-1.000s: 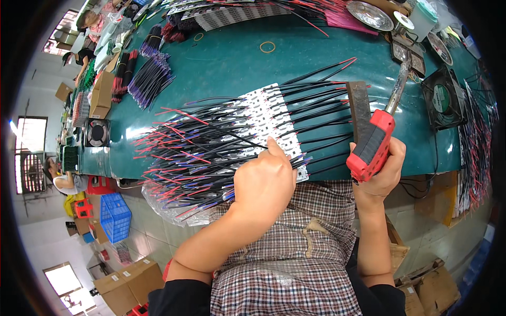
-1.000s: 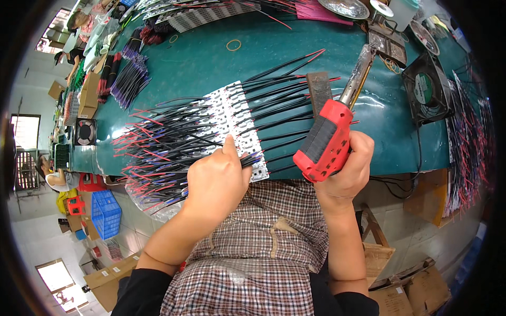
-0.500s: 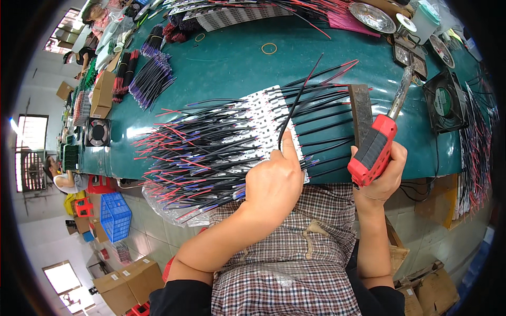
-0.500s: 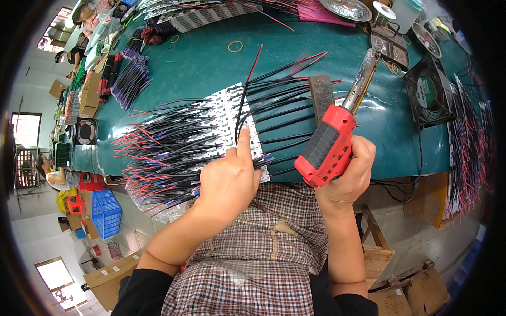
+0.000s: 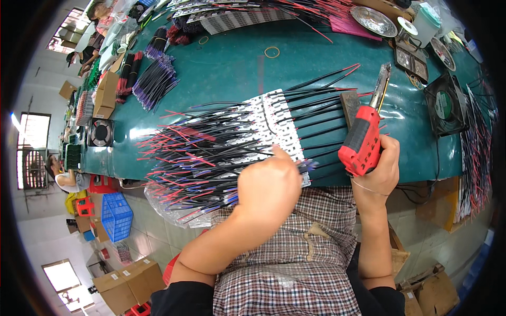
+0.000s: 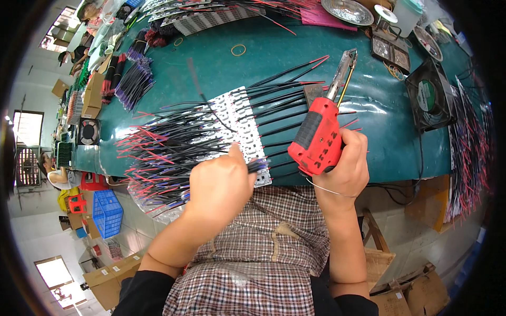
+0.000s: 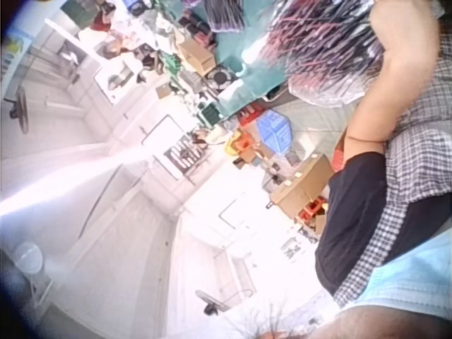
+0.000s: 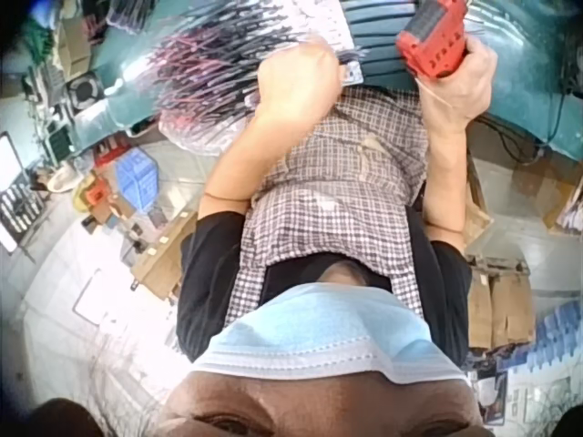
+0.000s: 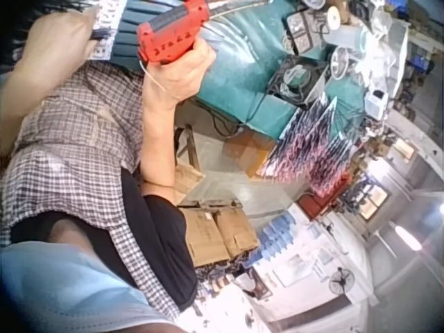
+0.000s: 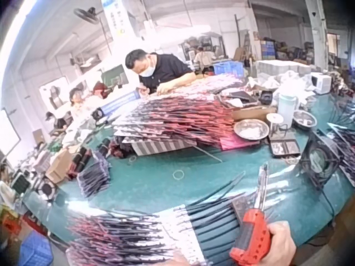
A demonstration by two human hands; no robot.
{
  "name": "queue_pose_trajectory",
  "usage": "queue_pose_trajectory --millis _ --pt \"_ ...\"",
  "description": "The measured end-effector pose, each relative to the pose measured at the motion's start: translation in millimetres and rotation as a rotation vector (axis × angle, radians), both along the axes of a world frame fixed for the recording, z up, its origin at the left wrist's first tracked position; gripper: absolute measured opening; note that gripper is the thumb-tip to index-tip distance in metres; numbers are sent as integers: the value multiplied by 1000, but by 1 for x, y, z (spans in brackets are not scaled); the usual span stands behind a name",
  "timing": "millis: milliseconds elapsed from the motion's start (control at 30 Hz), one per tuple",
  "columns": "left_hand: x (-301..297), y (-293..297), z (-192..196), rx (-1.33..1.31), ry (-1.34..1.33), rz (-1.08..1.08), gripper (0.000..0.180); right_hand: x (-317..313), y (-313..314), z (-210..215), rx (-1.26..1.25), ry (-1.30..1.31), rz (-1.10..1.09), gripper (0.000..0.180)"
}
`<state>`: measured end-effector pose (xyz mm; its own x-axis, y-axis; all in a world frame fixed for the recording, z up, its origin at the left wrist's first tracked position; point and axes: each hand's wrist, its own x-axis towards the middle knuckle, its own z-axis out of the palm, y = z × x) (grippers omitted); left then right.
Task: The person solders wires onto circuit board panels using a soldering iron, setting aside a completed panel before soldering wires onto another panel.
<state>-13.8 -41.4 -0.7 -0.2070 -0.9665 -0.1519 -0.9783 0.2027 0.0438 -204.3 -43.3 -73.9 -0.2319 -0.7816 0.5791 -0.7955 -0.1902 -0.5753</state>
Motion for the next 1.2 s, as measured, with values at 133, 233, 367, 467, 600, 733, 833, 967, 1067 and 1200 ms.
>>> queue_pose_trajectory --millis 133,233,367,467,600,733,833,967,1067,1200 --pt "-18 -10 -9 -216 54 -163 35 0 -1 1 2 27 -13 53" --pt "-12 -36 -31 -263 24 -122 27 0 -1 0 -22 33 -11 52" --pt "1 -44 -38 -289 6 -95 43 2 4 1 -11 -41 6 49" --pt "1 -41 -36 -248 -14 -40 60 -1 3 -2 -46 -24 -5 47" --pt "1 -39 -27 -95 16 105 76 0 2 -3 -76 -23 9 45" --pt "10 -38 -18 -2 -7 181 79 1 2 -1 -25 -31 17 46" --pt "14 -38 -15 -26 -32 156 77 2 0 4 63 -30 14 48" --pt "7 -43 -15 -48 -80 93 65 0 -2 3 32 28 3 53" --pt "-4 -50 -19 -202 12 -47 53 0 -1 3 42 31 5 53" --pt "-7 -73 -34 -135 -14 7 50 0 -1 2 26 51 2 54"
